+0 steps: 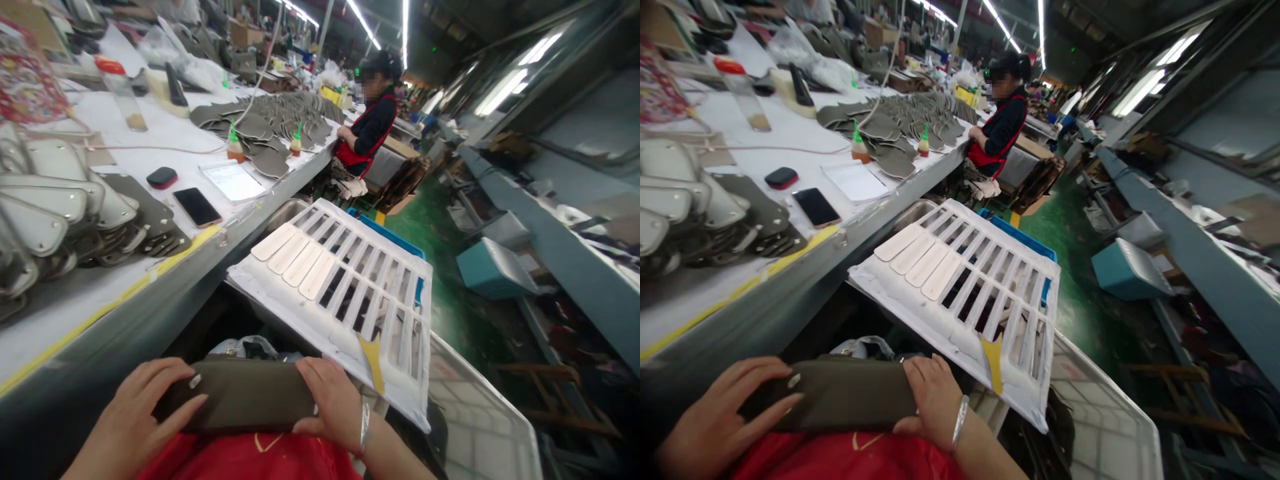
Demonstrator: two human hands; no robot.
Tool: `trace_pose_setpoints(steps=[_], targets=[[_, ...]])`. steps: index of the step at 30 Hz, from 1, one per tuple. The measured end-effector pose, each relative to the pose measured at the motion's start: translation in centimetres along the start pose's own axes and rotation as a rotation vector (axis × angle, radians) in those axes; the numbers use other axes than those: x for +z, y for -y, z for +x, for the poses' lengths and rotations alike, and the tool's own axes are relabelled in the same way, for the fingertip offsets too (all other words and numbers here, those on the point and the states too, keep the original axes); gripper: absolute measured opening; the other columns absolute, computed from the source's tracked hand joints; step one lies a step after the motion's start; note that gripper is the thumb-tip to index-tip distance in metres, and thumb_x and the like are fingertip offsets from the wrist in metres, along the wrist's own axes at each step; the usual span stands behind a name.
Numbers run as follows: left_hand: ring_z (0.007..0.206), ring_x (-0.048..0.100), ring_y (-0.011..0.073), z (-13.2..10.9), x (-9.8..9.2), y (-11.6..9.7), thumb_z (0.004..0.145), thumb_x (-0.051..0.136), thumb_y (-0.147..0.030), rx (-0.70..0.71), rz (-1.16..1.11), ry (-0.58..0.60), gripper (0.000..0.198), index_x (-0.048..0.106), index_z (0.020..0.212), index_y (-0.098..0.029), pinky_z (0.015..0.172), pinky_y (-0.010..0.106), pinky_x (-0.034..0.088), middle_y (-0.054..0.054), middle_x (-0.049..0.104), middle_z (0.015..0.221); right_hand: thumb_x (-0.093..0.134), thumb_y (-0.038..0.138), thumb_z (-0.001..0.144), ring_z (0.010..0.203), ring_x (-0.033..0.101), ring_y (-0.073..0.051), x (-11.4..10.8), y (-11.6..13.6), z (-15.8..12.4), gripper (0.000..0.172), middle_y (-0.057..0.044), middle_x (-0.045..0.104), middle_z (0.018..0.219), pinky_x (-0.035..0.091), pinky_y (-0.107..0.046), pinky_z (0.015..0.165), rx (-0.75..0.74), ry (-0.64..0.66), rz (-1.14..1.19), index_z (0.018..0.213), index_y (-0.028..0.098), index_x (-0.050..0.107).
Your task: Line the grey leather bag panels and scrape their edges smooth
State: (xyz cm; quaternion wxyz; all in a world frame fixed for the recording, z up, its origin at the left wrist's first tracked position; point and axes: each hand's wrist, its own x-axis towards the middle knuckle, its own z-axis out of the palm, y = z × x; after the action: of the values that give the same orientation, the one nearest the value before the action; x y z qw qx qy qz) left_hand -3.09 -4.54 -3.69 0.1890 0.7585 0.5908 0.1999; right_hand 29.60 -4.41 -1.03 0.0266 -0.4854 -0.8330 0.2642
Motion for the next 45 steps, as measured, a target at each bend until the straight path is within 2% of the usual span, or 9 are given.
trace_pose_setpoints(steps=[2,5,9,17,25,31,40,45], targets=[[0.086,0.058,0.021,-0.9,-1.1,0.8,0.072,0.057,-0.054,-0.185,-0.039,0.082,0.037,0.055,0.092,-0.022,0.076,0.03,0.047,0.003,0.059,0.093,0.064,0.067,0.061,0.116,0.041,-0.029,0.3,1.1,1.2,0.092,-0.015,0.046,0.128,0.02,-0.048,0.106,0.008,0.027,0.006,0.132,0.014,0.037],[0.066,0.056,0.0161,-1.1,-1.3,0.4,0.075,0.053,-0.054,-0.359,-0.16,0.224,0.034,0.054,0.085,-0.021,0.06,0.024,0.044,-0.002,0.057,0.072,0.061,0.069,0.062,0.119,0.038,-0.029,1.0,3.1,3.5,0.093,-0.014,0.043,0.131,0.02,-0.048,0.106,-0.051,0.031,0.019,0.134,0.014,0.035],[0.057,0.05,0.0142,-0.2,-0.5,-0.2,0.076,0.05,-0.052,-0.471,-0.315,0.221,0.033,0.052,0.073,-0.02,0.053,0.023,0.037,-0.004,0.052,0.06,0.057,0.072,0.063,0.118,0.038,-0.029,2.3,5.8,6.2,0.093,-0.013,0.043,0.132,0.026,-0.047,0.104,-0.134,-0.01,0.031,0.133,0.015,0.036],[0.056,0.044,0.0132,1.2,-1.6,0.1,0.075,0.053,-0.048,-0.531,-0.589,0.191,0.035,0.046,0.058,-0.018,0.053,0.022,0.035,-0.004,0.048,0.056,0.061,0.065,0.064,0.114,0.041,-0.033,4.7,8.7,9.2,0.089,-0.017,0.045,0.128,0.035,-0.05,0.096,-0.14,-0.127,-0.044,0.13,0.009,0.04],[0.054,0.04,0.0113,1.3,-0.8,0.7,0.074,0.056,-0.048,-0.593,-0.765,0.144,0.035,0.045,0.058,-0.017,0.05,0.021,0.033,-0.005,0.045,0.055,0.061,0.063,0.067,0.11,0.047,-0.033,4.5,8.7,9.7,0.083,-0.02,0.05,0.121,0.04,-0.048,0.091,-0.199,-0.136,-0.089,0.123,0.005,0.045],[0.055,0.041,0.0112,1.3,-0.9,0.8,0.073,0.056,-0.044,-0.577,-0.716,0.161,0.032,0.047,0.058,-0.017,0.05,0.021,0.033,-0.005,0.047,0.055,0.053,0.07,0.068,0.109,0.048,-0.033,4.7,8.5,9.8,0.086,-0.02,0.051,0.121,0.042,-0.048,0.089,-0.216,-0.121,-0.122,0.124,0.006,0.043],[0.055,0.041,0.0114,1.2,-1.2,0.7,0.075,0.056,-0.04,-0.489,-0.601,0.194,0.029,0.046,0.059,-0.017,0.05,0.022,0.031,-0.005,0.047,0.056,0.047,0.075,0.068,0.108,0.049,-0.033,5.1,8.4,9.3,0.088,-0.02,0.052,0.12,0.042,-0.048,0.088,-0.231,-0.171,-0.11,0.124,0.006,0.046],[0.056,0.04,0.0097,0.7,-0.2,1.6,0.076,0.059,-0.04,-0.468,-0.761,0.131,0.026,0.043,0.08,-0.02,0.053,0.021,0.034,-0.008,0.041,0.061,0.05,0.075,0.066,0.109,0.047,-0.033,5.0,8.4,9.3,0.091,-0.019,0.051,0.123,0.04,-0.048,0.091,-0.205,-0.145,-0.118,0.127,0.008,0.044]])
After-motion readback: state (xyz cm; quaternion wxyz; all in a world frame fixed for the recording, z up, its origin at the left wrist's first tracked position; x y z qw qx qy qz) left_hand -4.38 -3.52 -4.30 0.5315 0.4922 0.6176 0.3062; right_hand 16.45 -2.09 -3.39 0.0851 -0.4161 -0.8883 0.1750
